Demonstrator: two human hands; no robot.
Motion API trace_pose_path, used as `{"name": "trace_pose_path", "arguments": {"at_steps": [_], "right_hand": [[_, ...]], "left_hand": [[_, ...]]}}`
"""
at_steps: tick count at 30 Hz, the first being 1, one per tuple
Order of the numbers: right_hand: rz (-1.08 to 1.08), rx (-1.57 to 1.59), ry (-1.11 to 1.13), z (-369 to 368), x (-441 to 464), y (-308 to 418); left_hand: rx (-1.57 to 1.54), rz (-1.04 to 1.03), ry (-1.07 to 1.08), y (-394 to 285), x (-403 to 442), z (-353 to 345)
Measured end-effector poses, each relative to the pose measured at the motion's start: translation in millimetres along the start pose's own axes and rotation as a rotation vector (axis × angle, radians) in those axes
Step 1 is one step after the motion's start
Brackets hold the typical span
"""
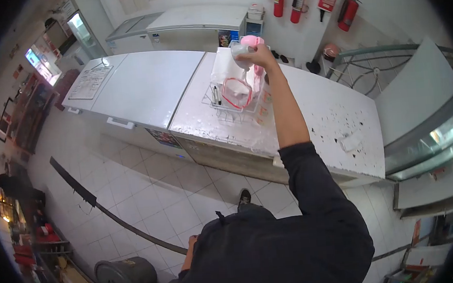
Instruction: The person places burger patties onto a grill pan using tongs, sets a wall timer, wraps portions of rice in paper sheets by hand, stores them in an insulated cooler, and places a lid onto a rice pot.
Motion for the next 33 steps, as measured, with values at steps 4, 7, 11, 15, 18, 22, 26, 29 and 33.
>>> {"name": "trace_pose_path", "arguments": {"at_steps": [4, 7, 11, 15, 18, 22, 26, 29, 33], "right_hand": [[-0.097, -0.322, 0.083, -71.2, 59.4, -44.7], [-0.224, -0.484, 0.372, -92.5, 42.9, -58.5], [-0.202, -0.558, 0.329, -143.2, 53.4, -88.0], [0.077, -0.325, -0.208, -118.9, -12.5, -31.4], [0.216, 0.067, -0.252, -72.2, -133.4, 21.0], [0.098, 0.305, 0.183, -41.1, -294.0, 19.4], [-0.28, 0.246, 0.024, -55.5, -452.4, -70.6], [-0.618, 0.135, -0.261, -50.4, -573.7, -120.1], [-0.998, -0.06, -0.764, -20.9, -763.0, -122.6]], "left_hand": [[-0.239, -0.089, -0.051, -29.5, -14.3, -7.4], [-0.158, 0.066, 0.013, -52.3, -23.4, 2.6], [-0.103, 0.149, 0.084, -79.3, -13.0, 19.6], [-0.053, 0.133, 0.186, -109.8, 23.5, 45.1], [-0.028, 0.103, 0.267, -133.8, 58.9, 63.1], [-0.005, 0.052, 0.363, -158.8, 104.9, 79.4], [0.144, -0.061, 0.55, -179.9, 151.8, 86.0], [0.393, -0.174, 0.727, -191.8, 189.7, 89.3], [0.753, -0.353, 0.91, -227.7, 219.2, 66.0]]}}
Point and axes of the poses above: each hand's wrist, its own x-axis towards the middle knuckle, its own z-axis out of the back of the hand, y = z × x, the point moved 6 cm from there along x, towards the middle knuckle, and after that the axes turned 9 degrees about -y, right-handed, at the moved point
